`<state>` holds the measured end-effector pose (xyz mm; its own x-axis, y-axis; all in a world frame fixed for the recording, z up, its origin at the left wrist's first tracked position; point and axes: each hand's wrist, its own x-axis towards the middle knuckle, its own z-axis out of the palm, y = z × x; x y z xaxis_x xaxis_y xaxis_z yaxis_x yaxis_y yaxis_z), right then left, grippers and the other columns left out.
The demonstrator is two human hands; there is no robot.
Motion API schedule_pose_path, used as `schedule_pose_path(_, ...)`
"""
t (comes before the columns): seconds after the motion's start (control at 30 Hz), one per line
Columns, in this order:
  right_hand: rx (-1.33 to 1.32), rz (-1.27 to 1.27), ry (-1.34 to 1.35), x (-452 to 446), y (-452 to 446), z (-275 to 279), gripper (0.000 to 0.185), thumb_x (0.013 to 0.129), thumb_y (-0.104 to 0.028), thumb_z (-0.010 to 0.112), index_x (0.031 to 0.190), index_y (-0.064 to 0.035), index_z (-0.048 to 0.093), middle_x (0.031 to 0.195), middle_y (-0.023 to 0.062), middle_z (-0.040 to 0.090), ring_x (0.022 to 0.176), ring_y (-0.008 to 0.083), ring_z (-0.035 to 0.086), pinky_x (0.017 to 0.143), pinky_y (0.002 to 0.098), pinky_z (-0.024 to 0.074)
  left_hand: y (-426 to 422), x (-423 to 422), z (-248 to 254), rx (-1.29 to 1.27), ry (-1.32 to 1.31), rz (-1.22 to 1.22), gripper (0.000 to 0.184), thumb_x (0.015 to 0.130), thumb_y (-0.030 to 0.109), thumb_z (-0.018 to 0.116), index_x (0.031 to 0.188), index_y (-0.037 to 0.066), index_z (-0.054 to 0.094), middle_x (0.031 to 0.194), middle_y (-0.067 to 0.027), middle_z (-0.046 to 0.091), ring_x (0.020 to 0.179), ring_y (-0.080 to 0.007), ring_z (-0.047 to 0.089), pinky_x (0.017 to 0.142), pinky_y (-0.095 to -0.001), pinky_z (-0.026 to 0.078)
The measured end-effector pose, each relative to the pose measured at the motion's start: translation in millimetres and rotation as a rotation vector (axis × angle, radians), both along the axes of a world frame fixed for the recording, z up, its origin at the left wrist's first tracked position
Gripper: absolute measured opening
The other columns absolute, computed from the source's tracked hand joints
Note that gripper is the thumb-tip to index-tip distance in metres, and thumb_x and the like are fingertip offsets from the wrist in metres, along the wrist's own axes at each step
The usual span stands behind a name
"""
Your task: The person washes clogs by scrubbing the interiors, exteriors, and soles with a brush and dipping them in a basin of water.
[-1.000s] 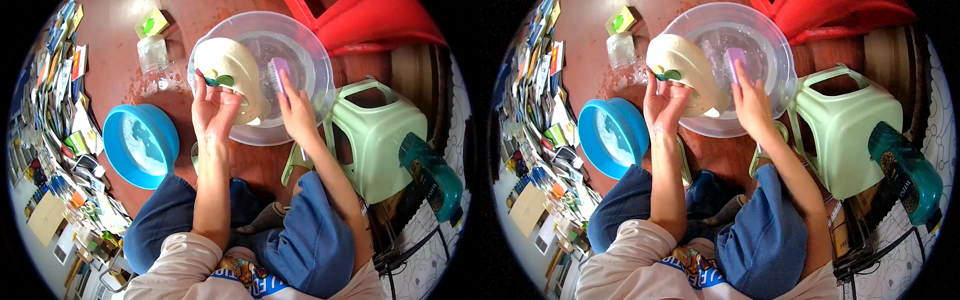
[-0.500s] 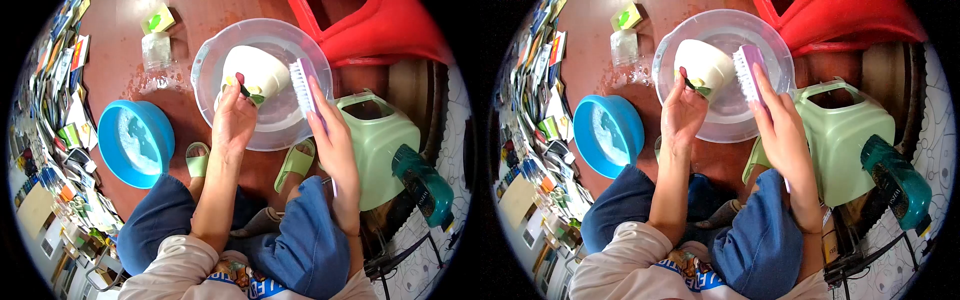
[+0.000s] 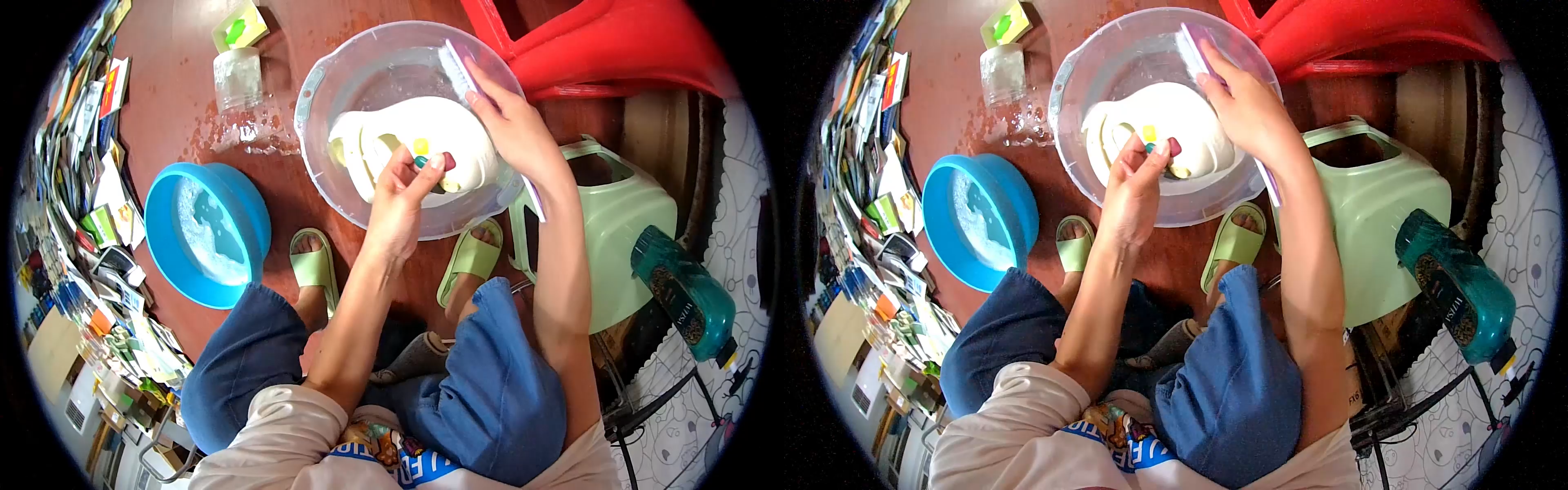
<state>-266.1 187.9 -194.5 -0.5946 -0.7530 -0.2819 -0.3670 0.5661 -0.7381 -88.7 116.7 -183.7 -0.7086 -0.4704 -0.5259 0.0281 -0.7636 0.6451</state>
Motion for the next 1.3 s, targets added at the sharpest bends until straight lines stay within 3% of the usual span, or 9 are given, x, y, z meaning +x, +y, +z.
schedule_pose_path(0.13,0.271,-0.019,-0.095,-8,14,-78,0.054,0.098,-0.036,0.050,0.147,-0.0163,0.039,0.126,0.0299,0.057,0.121,0.0396,0.055,0.102,0.0377,0.0415,-9,5,3,0.000,0.034,0.007,0.027,0.096,0.017,0.060,0.119,0.003,0.058,0.106,-0.0016,0.063,0.101,-0.0121,0.054,0.097,-0.0287,0.037)
schedule_pose_path(0.27,0.006,0.000,-0.539,5,41,-118,0.054,0.099,-0.034,0.050,0.148,-0.0125,0.038,0.141,0.0248,0.048,0.131,0.0288,0.048,0.106,0.0335,0.0362,-7,1,5,0.012,0.050,0.032,0.024,0.097,0.017,0.058,0.116,0.003,0.059,0.104,-0.0014,0.062,0.101,-0.0115,0.053,0.097,-0.0283,0.035)
schedule_pose_path(0.43,-0.004,-0.184,-0.371,47,61,76,0.050,0.099,-0.015,0.052,0.147,-0.0132,0.040,0.137,0.0213,0.054,0.123,0.0246,0.054,0.102,0.0324,0.0399,-8,-1,1,-0.009,0.037,0.021,0.020,0.098,0.019,0.057,0.110,0.005,0.060,0.100,-0.0004,0.061,0.097,-0.0103,0.052,0.093,-0.0274,0.037)
schedule_pose_path(0.5,-0.051,-0.156,-0.194,60,67,108,0.051,0.098,-0.016,0.055,0.147,-0.0164,0.042,0.117,0.0199,0.061,0.107,0.0283,0.061,0.093,0.0352,0.0462,-6,-4,4,0.012,-0.018,0.043,0.021,0.097,0.025,0.060,0.105,0.005,0.060,0.092,-0.0009,0.063,0.088,-0.0085,0.057,0.080,-0.0253,0.043)
schedule_pose_path(0.73,0.232,0.017,0.122,66,30,78,0.053,0.096,-0.023,0.056,0.146,-0.0226,0.042,0.090,0.0266,0.054,0.082,0.0455,0.061,0.079,0.0468,0.0493,-6,8,-7,-0.190,-0.093,-0.204,0.017,0.097,0.020,0.059,0.105,0.004,0.060,0.082,0.0022,0.060,0.077,-0.0063,0.054,0.071,-0.0222,0.042)
schedule_pose_path(0.97,-0.089,-0.141,-0.202,35,41,-19,0.051,0.098,-0.023,0.054,0.147,-0.0172,0.041,0.114,0.0295,0.062,0.107,0.0393,0.062,0.093,0.0396,0.0464,-4,19,-41,-0.423,-0.183,-0.419,0.017,0.088,0.016,0.066,0.094,0.001,0.062,0.077,-0.0010,0.059,0.071,-0.0105,0.054,0.068,-0.0254,0.042)
schedule_pose_path(1.03,-0.101,-0.250,-0.167,38,47,-25,0.050,0.099,-0.023,0.054,0.146,-0.0143,0.042,0.128,0.0253,0.059,0.117,0.0307,0.060,0.098,0.0347,0.0438,-2,16,-55,-1.041,-0.249,-0.491,0.019,0.086,0.017,0.068,0.088,0.001,0.060,0.073,-0.0063,0.056,0.065,-0.0188,0.051,0.071,-0.0315,0.041)
schedule_pose_path(1.07,-0.120,-0.270,-0.149,38,52,-35,0.050,0.099,-0.023,0.054,0.146,-0.0144,0.041,0.130,0.0235,0.058,0.117,0.0281,0.060,0.099,0.0341,0.0435,1,14,-61,-1.115,-0.248,-0.486,0.023,0.085,0.021,0.069,0.082,0.001,0.057,0.068,-0.0116,0.054,0.061,-0.0289,0.049,0.074,-0.0381,0.040)
schedule_pose_path(1.3,-0.101,-0.269,-0.157,52,66,-54,0.052,0.098,-0.024,0.056,0.147,-0.0168,0.041,0.126,0.0245,0.060,0.112,0.0295,0.062,0.096,0.0352,0.0455,11,1,-101,-1.462,-0.412,-0.642,0.033,0.087,0.035,0.066,0.075,0.006,0.055,0.066,-0.0127,0.060,0.068,-0.0329,0.059,0.078,-0.0423,0.041)
